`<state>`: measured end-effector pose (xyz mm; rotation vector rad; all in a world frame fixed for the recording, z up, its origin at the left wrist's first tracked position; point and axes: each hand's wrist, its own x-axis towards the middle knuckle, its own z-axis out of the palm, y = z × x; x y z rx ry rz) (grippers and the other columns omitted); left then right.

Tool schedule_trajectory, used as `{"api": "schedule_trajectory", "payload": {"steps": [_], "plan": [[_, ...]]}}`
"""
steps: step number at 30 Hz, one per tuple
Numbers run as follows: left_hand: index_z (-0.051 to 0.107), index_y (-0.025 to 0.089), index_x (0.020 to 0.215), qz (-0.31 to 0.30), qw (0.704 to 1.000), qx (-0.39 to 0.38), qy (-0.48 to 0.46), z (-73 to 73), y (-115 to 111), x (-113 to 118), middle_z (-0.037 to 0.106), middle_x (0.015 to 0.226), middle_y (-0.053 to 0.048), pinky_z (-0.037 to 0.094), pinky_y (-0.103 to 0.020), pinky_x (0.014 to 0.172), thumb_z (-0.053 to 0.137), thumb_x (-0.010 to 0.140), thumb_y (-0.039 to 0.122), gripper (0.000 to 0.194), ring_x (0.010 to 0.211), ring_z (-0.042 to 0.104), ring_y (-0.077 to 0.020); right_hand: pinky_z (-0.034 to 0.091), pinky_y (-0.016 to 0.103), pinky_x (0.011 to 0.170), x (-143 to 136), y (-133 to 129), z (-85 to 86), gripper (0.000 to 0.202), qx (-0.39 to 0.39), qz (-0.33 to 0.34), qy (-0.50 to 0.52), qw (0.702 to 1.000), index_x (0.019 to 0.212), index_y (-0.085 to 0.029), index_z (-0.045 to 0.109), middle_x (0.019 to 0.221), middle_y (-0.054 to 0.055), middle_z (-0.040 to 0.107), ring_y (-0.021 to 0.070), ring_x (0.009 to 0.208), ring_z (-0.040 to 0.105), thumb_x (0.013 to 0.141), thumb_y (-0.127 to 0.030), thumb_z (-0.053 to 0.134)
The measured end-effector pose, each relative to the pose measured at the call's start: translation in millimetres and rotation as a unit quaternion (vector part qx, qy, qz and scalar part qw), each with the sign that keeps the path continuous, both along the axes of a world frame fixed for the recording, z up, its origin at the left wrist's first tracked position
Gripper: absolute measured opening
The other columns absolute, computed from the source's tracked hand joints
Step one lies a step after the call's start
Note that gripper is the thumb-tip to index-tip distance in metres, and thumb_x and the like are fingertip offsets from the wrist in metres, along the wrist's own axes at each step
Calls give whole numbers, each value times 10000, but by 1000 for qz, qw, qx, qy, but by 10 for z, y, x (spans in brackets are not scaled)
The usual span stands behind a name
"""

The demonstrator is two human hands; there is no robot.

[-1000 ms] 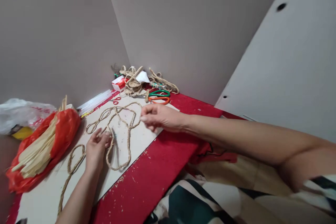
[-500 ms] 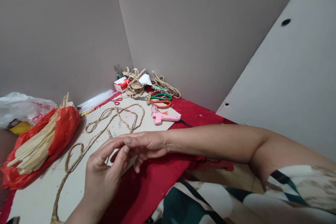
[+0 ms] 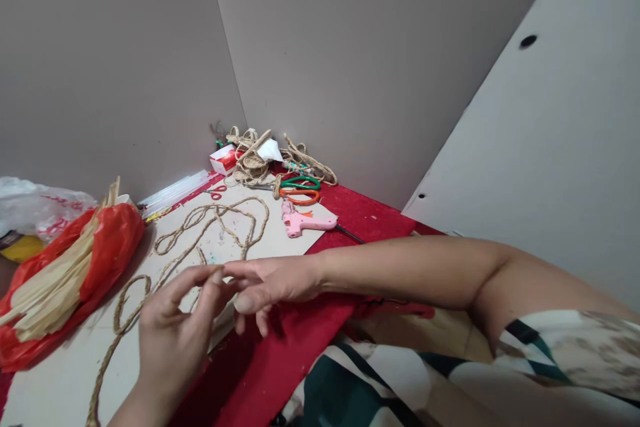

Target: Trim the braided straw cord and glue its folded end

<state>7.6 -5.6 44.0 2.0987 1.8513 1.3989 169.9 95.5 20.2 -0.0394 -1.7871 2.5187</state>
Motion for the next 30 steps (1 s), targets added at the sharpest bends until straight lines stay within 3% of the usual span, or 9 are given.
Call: {"api": "schedule_trajectory", "payload": {"steps": [4, 7, 9, 11, 14, 18, 23, 27, 30], "plan": [[599, 217, 645, 129, 985, -37, -110, -7, 152, -316, 605, 600, 36, 441, -243, 601, 591, 859, 389, 274, 575, 538, -130, 511, 266, 742, 343, 192, 162, 907, 225, -106, 19, 968, 1475, -254, 260, 1282, 118, 516, 122, 893, 582, 733, -480, 730], [503, 217, 585, 179, 975, -62, -120, -80, 316, -643, 492, 504, 44, 404, -258, 524, 509, 883, 422, 362, 496, 458, -130, 491, 347, 850, 713, 496, 146, 689, 529, -293, -34, 796, 1390, -188, 432, 1294, 144, 536, 201, 1044, 547, 788, -405, 686], [510, 216, 582, 176, 973, -107, -106, -154, 426, -832, 459, 452, 45, 353, -269, 449, 512, 856, 421, 342, 429, 417, -133, 468, 410, 899, 936, 671, 69, 544, 653, -304, -118, 684, 1291, -151, 538, 1281, 171, 553, 270, 1120, 524, 811, -381, 651], [597, 200, 695, 150, 971, -169, -82, -219, 504, -959, 540, 493, 33, 375, -273, 457, 538, 803, 401, 236, 437, 479, -150, 487, 389, 836, 1083, 772, -16, 488, 700, -257, -190, 639, 1229, -153, 587, 1193, 163, 607, 272, 1038, 566, 781, -331, 663], [645, 190, 813, 132, 961, -241, -35, -272, 543, -1007, 553, 487, 44, 369, -275, 464, 598, 737, 451, 276, 433, 488, -159, 487, 364, 763, 1132, 788, -88, 468, 719, -194, -261, 614, 1201, -142, 600, 1152, 168, 625, 268, 970, 588, 740, -216, 641], [584, 203, 546, 132, 936, -324, 31, -306, 537, -899, 496, 400, 27, 292, -283, 435, 591, 742, 574, 420, 395, 447, -154, 463, 360, 699, 1013, 704, -79, 464, 728, -157, -300, 595, 1182, -116, 595, 1133, 184, 618, 274, 941, 590, 719, -134, 565], [628, 174, 691, 112, 916, -378, 76, -406, 567, -791, 589, 559, 23, 410, -286, 520, 625, 816, 458, 311, 535, 563, -162, 413, 327, 617, 937, 625, -103, 402, 749, -155, -319, 560, 1140, -112, 582, 1050, 173, 608, 231, 825, 579, 757, -79, 465], [641, 149, 1031, 99, 903, -409, 85, -472, 577, -772, 665, 982, -51, 538, -368, 689, 604, 885, 355, 255, 790, 642, -182, 393, 310, 604, 1059, 581, -137, 278, 753, -228, -283, 548, 1019, -124, 574, 1054, 167, 592, 210, 803, 552, 783, -116, 428], [618, 158, 1131, 108, 902, -409, 85, -481, 571, -760, 647, 1105, -78, 547, -400, 733, 604, 887, 344, 307, 884, 645, -214, 409, 309, 641, 1123, 517, -94, 255, 714, -357, -201, 568, 998, -163, 520, 971, 113, 586, 188, 780, 520, 749, -175, 465]]}}
